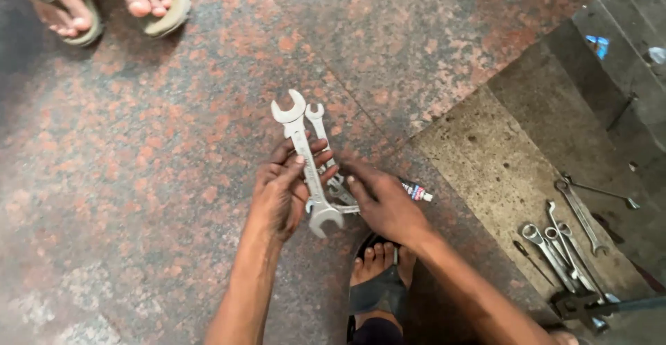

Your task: Organizing various sizes of wrenches on a shelf within a vehicle service pit.

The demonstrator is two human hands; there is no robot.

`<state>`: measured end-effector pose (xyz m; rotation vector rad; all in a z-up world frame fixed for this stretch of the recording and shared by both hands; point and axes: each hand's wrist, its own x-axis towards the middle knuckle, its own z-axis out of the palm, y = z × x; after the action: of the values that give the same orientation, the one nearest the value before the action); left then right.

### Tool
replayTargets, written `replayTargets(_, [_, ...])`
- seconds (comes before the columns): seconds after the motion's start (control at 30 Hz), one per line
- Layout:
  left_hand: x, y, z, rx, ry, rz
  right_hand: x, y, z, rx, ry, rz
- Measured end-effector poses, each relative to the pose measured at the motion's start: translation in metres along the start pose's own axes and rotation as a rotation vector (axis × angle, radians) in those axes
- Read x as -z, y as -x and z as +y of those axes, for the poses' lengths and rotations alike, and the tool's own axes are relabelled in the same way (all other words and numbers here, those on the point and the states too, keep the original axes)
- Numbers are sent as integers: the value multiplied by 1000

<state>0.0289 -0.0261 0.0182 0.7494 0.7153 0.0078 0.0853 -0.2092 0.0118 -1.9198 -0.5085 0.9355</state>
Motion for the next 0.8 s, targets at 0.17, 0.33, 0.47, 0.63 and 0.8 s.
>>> replayTargets(0.17, [-58,-4,-28,74,38,-228,56,25,38,-255,-372,87])
replayTargets(0.33, [-78,-2,-29,-98,-854,-309,139,61,84,-454,-282,207])
replayTargets(0.47, [-57,-2,-34,-3,-981,-190,159,68,190,-396,-224,236])
replayTargets(0.63, [-37,8,-47,-48,-1195,-107,131,26,254,-646,-885,489])
replayTargets(0.8, [-32,19,-41,-6,-1302,25,101,-46,322,-630,-1173,602])
